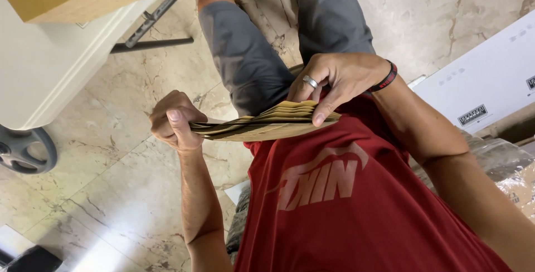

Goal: The person is organizing, counting, and stacking flat-folded cardboard packaging boxes.

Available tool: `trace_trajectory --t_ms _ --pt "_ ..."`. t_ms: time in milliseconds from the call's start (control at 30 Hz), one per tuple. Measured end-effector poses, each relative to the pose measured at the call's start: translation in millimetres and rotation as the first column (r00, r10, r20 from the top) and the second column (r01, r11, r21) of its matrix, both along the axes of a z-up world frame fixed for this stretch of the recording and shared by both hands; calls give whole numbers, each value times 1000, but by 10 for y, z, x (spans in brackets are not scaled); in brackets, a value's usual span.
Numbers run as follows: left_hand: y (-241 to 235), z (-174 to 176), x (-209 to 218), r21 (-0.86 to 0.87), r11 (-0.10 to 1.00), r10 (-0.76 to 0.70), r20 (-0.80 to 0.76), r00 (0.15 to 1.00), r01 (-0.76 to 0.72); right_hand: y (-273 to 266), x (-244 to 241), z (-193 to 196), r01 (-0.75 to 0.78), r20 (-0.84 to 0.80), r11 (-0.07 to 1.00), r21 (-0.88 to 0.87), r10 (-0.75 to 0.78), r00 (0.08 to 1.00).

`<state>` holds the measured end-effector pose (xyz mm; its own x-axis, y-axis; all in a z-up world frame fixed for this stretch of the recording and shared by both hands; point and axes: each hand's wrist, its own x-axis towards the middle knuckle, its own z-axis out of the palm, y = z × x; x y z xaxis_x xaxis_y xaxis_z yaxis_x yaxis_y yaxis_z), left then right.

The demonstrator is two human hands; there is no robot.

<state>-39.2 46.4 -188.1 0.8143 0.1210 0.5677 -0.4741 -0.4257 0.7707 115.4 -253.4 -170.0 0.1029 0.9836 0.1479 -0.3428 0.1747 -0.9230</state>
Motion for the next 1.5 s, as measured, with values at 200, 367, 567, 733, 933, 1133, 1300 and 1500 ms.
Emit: trace_trajectory --t_ms 200,367,567,733,933,1133,1300,1500 --pt "-20 20 30 -4 1000 -3 16 1000 3 -1 16 -48 14 -45 1000 26 -13 999" --pt "0 -38 13 -3 1000 6 27 1000 -6 2 -4 -30 8 -74 999 32 -5 997" --pt "100 -209 -13 -55 998 -14 35 999 16 -107 -147 -548 284 107 955 84 -292 950" --pt "56 -185 35 -64 998 0 25 1000 1 -12 -161 -182 350 179 922 167 -378 909" --pt "85 -212 -15 -41 999 -13 47 999 15 31 -105 28 316 315 934 168 -355 880" --pt "101 -219 -33 -44 999 -17 55 998 20 57 -49 -32 273 244 955 121 -295 924" --pt "123 -241 -46 -66 997 -23 56 998 27 32 -33 -170 234 228 963 134 -259 939" --pt "100 -196 -34 -52 998 -24 64 998 28 36 -48 -209 243 180 957 158 -270 946"
